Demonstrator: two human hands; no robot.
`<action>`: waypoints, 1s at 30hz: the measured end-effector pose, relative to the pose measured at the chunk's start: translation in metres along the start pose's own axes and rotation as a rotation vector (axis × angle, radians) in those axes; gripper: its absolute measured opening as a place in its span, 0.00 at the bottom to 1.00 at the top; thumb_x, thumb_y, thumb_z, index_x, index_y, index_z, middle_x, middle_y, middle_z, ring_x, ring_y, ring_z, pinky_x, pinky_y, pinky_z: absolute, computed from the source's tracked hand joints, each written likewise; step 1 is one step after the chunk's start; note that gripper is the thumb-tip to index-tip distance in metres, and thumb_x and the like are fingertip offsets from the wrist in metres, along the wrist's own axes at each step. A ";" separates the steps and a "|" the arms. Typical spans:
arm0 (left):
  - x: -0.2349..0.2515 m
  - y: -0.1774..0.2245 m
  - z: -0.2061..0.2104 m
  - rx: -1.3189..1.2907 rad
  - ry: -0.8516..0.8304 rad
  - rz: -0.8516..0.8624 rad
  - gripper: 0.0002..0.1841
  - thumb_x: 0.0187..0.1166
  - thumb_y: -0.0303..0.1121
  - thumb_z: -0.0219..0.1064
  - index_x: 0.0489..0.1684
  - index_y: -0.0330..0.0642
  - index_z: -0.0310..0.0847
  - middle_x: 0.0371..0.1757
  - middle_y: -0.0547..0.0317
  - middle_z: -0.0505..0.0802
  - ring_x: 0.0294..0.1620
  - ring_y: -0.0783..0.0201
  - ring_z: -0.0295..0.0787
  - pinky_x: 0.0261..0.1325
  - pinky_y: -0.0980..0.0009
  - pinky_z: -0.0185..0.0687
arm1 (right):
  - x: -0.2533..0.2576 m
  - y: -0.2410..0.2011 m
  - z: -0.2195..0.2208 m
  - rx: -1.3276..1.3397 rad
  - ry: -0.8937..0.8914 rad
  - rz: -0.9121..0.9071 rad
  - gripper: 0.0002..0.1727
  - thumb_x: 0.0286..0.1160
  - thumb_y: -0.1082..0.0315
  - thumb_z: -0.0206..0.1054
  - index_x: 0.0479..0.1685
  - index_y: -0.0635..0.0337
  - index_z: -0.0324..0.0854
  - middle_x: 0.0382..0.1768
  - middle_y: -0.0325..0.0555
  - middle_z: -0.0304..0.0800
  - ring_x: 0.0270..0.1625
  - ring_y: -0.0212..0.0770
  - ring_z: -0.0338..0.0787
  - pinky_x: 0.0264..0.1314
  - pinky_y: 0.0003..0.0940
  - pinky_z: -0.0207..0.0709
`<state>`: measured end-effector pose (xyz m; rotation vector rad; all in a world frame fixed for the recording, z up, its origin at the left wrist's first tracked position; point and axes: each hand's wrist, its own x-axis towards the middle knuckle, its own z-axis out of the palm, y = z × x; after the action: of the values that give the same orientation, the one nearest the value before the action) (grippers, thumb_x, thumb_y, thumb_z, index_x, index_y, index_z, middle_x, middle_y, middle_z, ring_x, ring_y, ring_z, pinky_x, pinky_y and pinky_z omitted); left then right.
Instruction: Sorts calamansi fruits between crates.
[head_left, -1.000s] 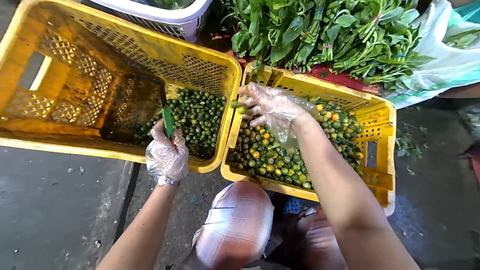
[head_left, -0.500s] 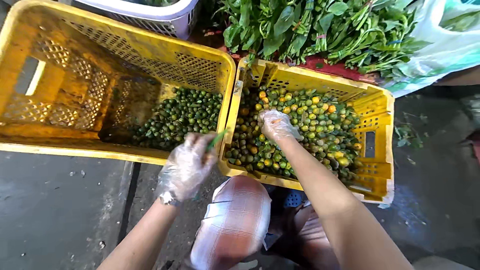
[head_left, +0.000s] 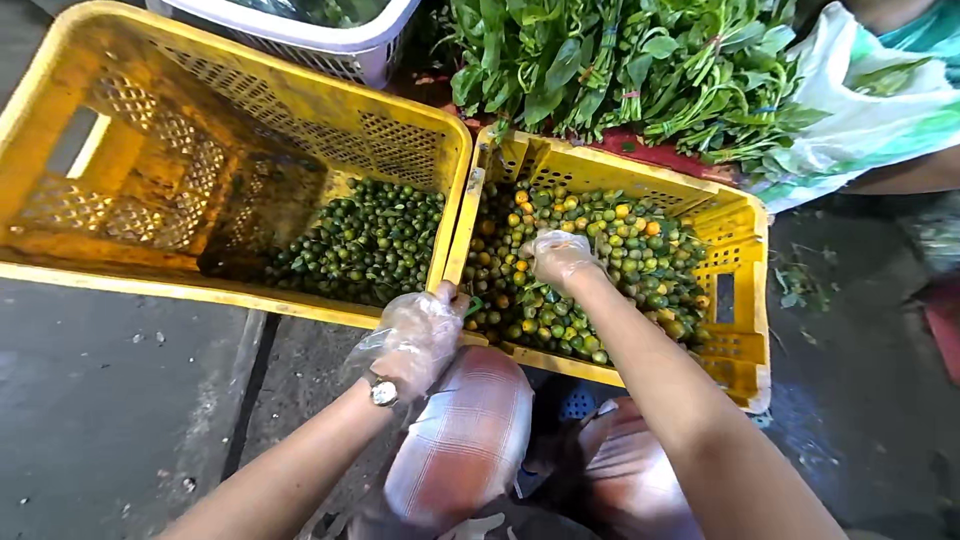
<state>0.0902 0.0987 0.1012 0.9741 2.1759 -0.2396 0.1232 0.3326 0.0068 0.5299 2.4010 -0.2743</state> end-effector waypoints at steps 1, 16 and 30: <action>0.002 0.004 -0.004 0.007 -0.028 0.003 0.24 0.91 0.34 0.54 0.86 0.54 0.70 0.79 0.44 0.79 0.68 0.38 0.84 0.66 0.42 0.80 | 0.004 -0.003 0.008 -0.083 -0.009 -0.022 0.22 0.72 0.60 0.70 0.67 0.35 0.88 0.71 0.48 0.85 0.74 0.61 0.82 0.66 0.75 0.74; 0.149 0.071 -0.024 -0.184 0.059 0.143 0.12 0.76 0.29 0.70 0.55 0.39 0.88 0.58 0.40 0.91 0.61 0.38 0.88 0.59 0.36 0.82 | -0.004 -0.006 0.017 -0.068 -0.046 0.195 0.35 0.65 0.55 0.76 0.71 0.67 0.79 0.71 0.66 0.82 0.75 0.68 0.79 0.76 0.73 0.66; 0.173 0.088 -0.004 -0.233 0.103 0.084 0.30 0.73 0.40 0.77 0.74 0.44 0.76 0.63 0.38 0.90 0.65 0.34 0.86 0.63 0.35 0.81 | -0.054 0.091 -0.023 1.594 0.114 0.099 0.18 0.90 0.58 0.50 0.50 0.54 0.86 0.38 0.39 0.90 0.29 0.29 0.83 0.28 0.20 0.76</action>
<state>0.0730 0.2608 -0.0041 0.9596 2.1902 0.1047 0.1881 0.4059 0.0535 1.2887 1.7491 -2.1538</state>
